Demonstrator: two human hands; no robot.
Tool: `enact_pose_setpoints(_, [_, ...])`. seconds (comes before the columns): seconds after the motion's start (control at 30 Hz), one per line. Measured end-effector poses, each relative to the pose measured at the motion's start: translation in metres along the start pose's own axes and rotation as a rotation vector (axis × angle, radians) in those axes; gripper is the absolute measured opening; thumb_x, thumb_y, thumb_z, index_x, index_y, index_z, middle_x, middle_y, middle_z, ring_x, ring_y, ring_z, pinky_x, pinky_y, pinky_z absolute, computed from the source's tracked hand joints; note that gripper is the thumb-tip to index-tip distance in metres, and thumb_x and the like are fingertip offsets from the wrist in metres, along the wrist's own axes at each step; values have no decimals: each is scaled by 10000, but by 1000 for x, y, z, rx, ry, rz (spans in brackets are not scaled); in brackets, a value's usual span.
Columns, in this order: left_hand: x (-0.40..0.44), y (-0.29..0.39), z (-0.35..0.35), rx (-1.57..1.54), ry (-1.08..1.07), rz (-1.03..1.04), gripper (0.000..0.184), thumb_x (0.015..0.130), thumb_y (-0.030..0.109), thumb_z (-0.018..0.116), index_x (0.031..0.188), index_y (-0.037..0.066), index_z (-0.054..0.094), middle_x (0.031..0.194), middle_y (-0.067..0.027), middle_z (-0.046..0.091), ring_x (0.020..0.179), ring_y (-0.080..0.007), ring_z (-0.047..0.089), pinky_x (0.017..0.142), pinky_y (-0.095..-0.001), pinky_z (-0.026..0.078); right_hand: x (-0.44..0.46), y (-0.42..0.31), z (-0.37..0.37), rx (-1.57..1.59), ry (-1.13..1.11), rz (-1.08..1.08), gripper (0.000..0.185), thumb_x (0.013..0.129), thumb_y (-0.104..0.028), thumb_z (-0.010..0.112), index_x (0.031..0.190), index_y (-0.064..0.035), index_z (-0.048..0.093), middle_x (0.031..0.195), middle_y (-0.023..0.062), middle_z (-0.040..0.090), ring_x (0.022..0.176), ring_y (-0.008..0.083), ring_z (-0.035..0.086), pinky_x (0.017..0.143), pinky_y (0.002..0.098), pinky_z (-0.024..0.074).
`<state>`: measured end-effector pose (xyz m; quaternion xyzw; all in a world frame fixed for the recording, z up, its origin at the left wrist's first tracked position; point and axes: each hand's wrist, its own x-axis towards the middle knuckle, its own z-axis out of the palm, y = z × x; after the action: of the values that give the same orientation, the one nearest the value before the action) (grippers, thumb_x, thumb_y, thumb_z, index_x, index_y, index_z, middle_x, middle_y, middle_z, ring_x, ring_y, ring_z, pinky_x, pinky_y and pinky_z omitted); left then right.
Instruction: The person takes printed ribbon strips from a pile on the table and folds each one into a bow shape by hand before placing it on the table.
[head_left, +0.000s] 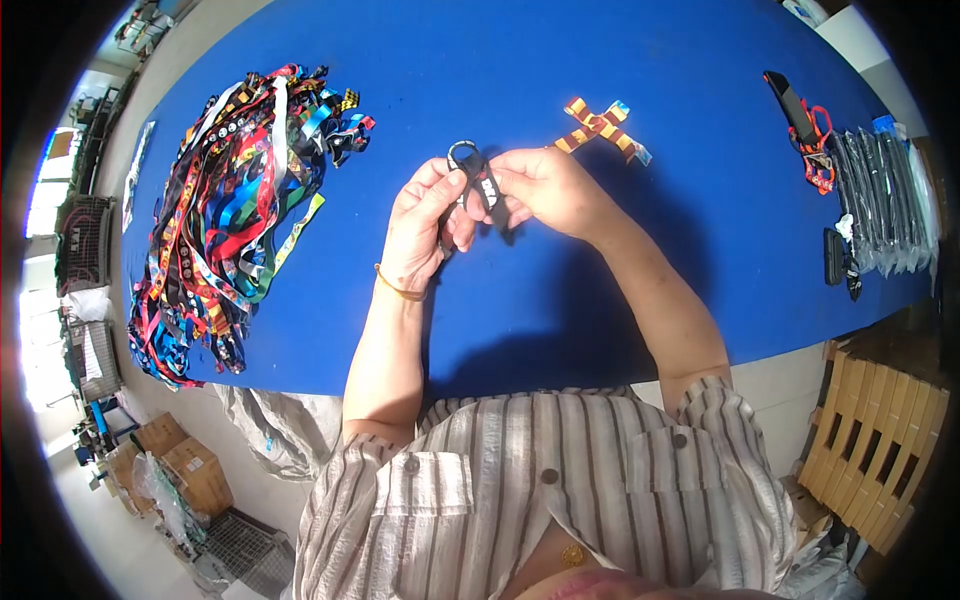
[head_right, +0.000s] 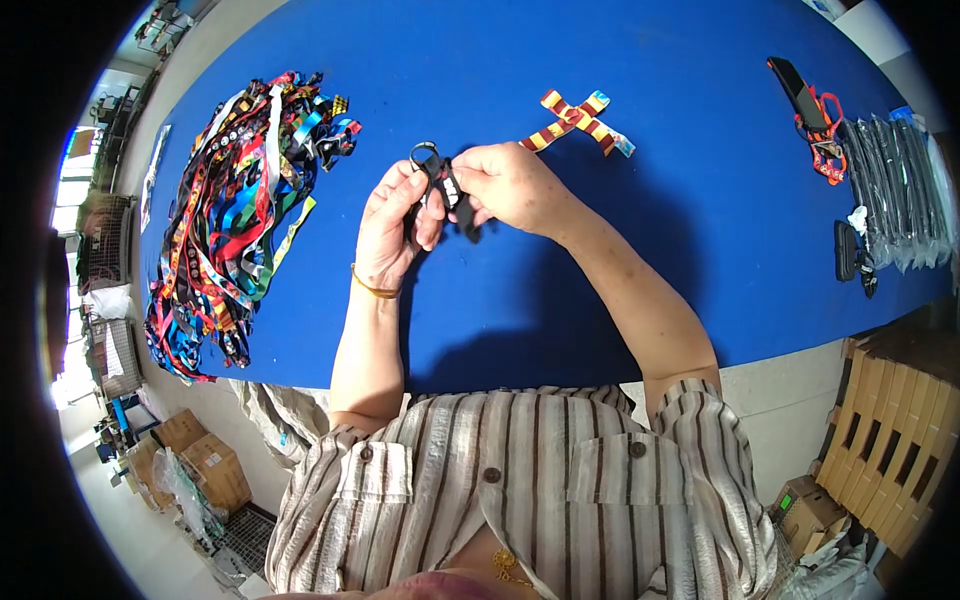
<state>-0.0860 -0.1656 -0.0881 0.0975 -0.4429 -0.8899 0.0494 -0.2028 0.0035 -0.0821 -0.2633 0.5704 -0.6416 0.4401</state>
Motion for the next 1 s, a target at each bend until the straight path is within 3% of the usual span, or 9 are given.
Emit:
enact_pose_setpoints(0.1, [1, 0, -2, 14, 12, -12, 134, 1050, 162, 590, 1063, 30, 607, 763, -118, 691, 452, -115, 547, 409, -230, 440, -2, -5, 3, -8, 44, 46, 287, 1074, -208, 549, 1142, 56, 638, 953, 119, 729, 836, 178, 731, 715, 319, 622])
enact_pose_setpoints(0.2, [2, -3, -5, 9, 18, -5, 130, 1053, 163, 586, 1061, 35, 605, 759, -116, 690, 458, -117, 552, 415, -232, 444, -6, -23, 2, 9, 66, 116, 287, 1088, -249, 540, 1154, 9, 647, 1028, 76, 724, 898, 148, 706, 804, 305, 592])
enact_pose_setpoints(0.3, [2, -2, -5, -34, 22, 8, 132, 1057, 166, 580, 1047, 36, 599, 762, -114, 693, 469, -117, 562, 430, -235, 454, -4, -16, 0, -109, 45, 43, 264, 1061, -216, 593, 1186, 11, 642, 1030, 75, 723, 907, 142, 701, 799, 304, 590])
enact_pose_setpoints(0.43, [5, -4, -9, -52, -11, 26, 146, 1060, 174, 576, 1056, 27, 579, 837, -139, 711, 537, -147, 613, 491, -252, 503, -1, -4, 5, -115, 101, -84, 196, 1018, -165, 649, 954, 20, 648, 848, 32, 692, 703, 82, 638, 622, 251, 551])
enact_pose_setpoints(0.57, [1, 0, -2, -99, 78, 40, 190, 1049, 208, 601, 1096, 26, 575, 962, -159, 730, 636, -198, 649, 573, -292, 545, 2, -5, 1, -166, 229, -123, 160, 1001, -122, 661, 920, 14, 641, 760, 14, 667, 646, 61, 610, 574, 238, 515])
enact_pose_setpoints(0.63, [2, 1, -2, -160, 80, 19, 213, 1047, 218, 602, 1120, 18, 588, 1036, -177, 727, 678, -238, 652, 613, -329, 555, 4, -5, -2, -191, 208, -77, 142, 1018, -131, 646, 981, 6, 658, 818, 19, 685, 698, 68, 629, 625, 243, 537])
enact_pose_setpoints(0.73, [4, -3, -11, -241, -59, 3, 218, 1054, 219, 587, 1110, 8, 601, 1027, -180, 727, 673, -235, 649, 602, -335, 551, 2, -3, -3, -200, 203, -76, 136, 1029, -140, 636, 1014, -9, 667, 863, 19, 694, 740, 72, 642, 641, 243, 540])
enact_pose_setpoints(0.9, [3, -5, -14, -100, -51, 12, 240, 1046, 222, 607, 1109, -10, 617, 884, -106, 679, 590, -170, 566, 549, -285, 474, 6, 0, 3, -102, 238, -131, 114, 1027, -109, 610, 1001, -4, 645, 818, 6, 667, 728, 53, 619, 623, 232, 495])
enact_pose_setpoints(1.0, [2, -3, -12, -110, -43, 11, 193, 1043, 187, 613, 1102, 4, 623, 883, -136, 715, 603, -164, 603, 553, -256, 492, 8, 2, 2, -73, 265, -144, 89, 1023, -78, 592, 1016, 4, 627, 801, -9, 646, 731, 38, 596, 631, 226, 471])
